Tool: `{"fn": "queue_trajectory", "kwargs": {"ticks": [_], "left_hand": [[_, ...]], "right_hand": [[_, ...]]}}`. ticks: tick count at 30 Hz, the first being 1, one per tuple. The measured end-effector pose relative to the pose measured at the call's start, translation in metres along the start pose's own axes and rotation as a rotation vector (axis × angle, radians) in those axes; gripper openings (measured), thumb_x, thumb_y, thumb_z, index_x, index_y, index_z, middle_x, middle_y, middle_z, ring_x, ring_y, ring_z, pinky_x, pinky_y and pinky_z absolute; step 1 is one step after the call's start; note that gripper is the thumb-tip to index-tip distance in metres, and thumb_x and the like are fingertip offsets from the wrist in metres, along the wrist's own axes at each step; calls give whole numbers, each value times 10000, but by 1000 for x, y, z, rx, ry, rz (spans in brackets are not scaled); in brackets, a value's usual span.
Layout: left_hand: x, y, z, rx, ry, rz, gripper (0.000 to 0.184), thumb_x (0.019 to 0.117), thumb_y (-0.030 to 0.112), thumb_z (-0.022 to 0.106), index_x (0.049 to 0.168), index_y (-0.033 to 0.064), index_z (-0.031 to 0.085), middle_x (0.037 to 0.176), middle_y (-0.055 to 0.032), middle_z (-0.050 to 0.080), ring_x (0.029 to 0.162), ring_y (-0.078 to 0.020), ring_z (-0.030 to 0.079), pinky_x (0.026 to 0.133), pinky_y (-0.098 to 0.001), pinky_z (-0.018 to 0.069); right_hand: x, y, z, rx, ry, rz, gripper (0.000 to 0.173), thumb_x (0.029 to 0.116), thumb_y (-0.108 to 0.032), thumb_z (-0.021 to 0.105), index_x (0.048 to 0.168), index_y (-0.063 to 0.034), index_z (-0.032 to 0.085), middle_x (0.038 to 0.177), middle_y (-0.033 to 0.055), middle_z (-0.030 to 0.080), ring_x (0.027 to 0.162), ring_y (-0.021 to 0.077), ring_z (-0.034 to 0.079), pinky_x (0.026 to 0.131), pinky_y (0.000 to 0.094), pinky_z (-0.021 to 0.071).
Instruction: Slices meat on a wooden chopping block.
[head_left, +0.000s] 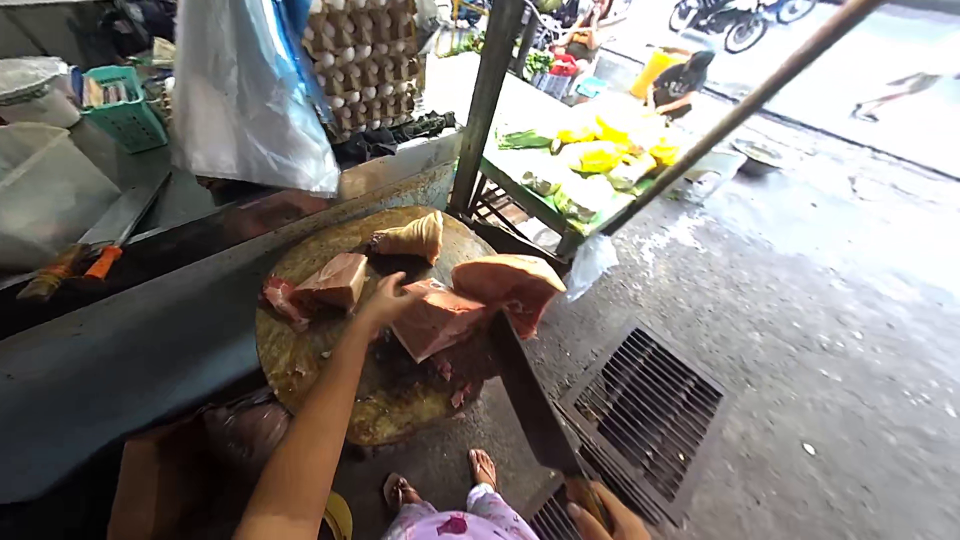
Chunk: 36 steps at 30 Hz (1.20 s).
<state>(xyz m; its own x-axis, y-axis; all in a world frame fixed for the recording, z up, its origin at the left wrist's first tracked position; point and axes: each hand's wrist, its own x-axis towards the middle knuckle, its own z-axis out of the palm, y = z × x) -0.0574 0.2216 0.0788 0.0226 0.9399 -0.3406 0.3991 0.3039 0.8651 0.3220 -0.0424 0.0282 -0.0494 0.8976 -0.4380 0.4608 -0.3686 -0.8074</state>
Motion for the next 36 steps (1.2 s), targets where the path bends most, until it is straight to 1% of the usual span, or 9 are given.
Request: {"fn": "queue_trajectory", "kwargs": {"ticks": [4,8,13,17,20,23,27,32,36], "left_hand": [[23,23,51,529,-242,135,784,900,434,779,1534,108,455,1649,-285,227,1505,-486,248,1194,-619,266],[43,4,69,683,-219,242,709,832,251,836,1427,12,533,1503,-273,474,1428,-439,412,1194,-604,290],[20,-6,77,695,-30,250,701,781,270,828,1370,3,559,1479,-271,479,1402,-430,435,1164,-579,347],[-10,-28,78,667,128,337,695,767,254,822,1355,-9,562,1451,-267,508,1374,-419,470,1152,-542,381],[-32,-48,81,628,274,383,650,749,256,832,1277,-36,592,1389,-287,547,1312,-425,529,1106,-537,436],[-52,-59,94,585,411,372,610,783,210,817,1285,-58,597,1383,-285,562,1300,-412,554,1089,-520,465],[-53,-69,129,476,670,478,449,806,56,787,1216,-83,666,1345,-291,610,1275,-407,601,1084,-493,494],[-45,-69,140,483,747,475,402,855,119,760,1205,-63,688,1334,-277,627,1239,-405,629,1056,-490,512],[-51,-77,151,486,852,505,392,863,158,736,1169,-83,696,1282,-275,656,1188,-392,662,1030,-461,532]], "right_hand": [[2,21,-11,82,139,23,378,929,-286,600,1171,5,610,675,13,602,509,99,585,510,307,537],[4,47,-31,-1,121,15,405,915,-330,624,1193,-36,641,742,45,641,558,134,616,563,352,554],[17,68,-47,-102,7,-47,442,938,-354,643,1244,-37,669,863,155,701,713,278,681,688,516,561],[46,75,-50,-138,-127,-51,457,962,-378,637,1276,-48,660,903,170,712,791,307,700,756,535,560],[75,69,-53,-169,-235,-19,473,981,-408,627,1304,-62,640,908,172,706,794,312,693,774,539,553],[103,51,-56,-240,-341,71,497,1028,-411,602,1409,-93,568,964,198,707,842,346,702,824,554,553],[131,36,-64,-286,-419,86,556,1044,-362,600,1525,-128,447,960,226,704,794,361,705,792,552,566],[153,37,-74,-336,-495,174,476,1052,-304,595,1464,-109,456,912,181,683,720,293,690,724,479,576],[162,30,-74,-382,-460,134,453,1044,-298,607,1434,-93,500,918,189,693,736,308,692,728,497,567]]}}
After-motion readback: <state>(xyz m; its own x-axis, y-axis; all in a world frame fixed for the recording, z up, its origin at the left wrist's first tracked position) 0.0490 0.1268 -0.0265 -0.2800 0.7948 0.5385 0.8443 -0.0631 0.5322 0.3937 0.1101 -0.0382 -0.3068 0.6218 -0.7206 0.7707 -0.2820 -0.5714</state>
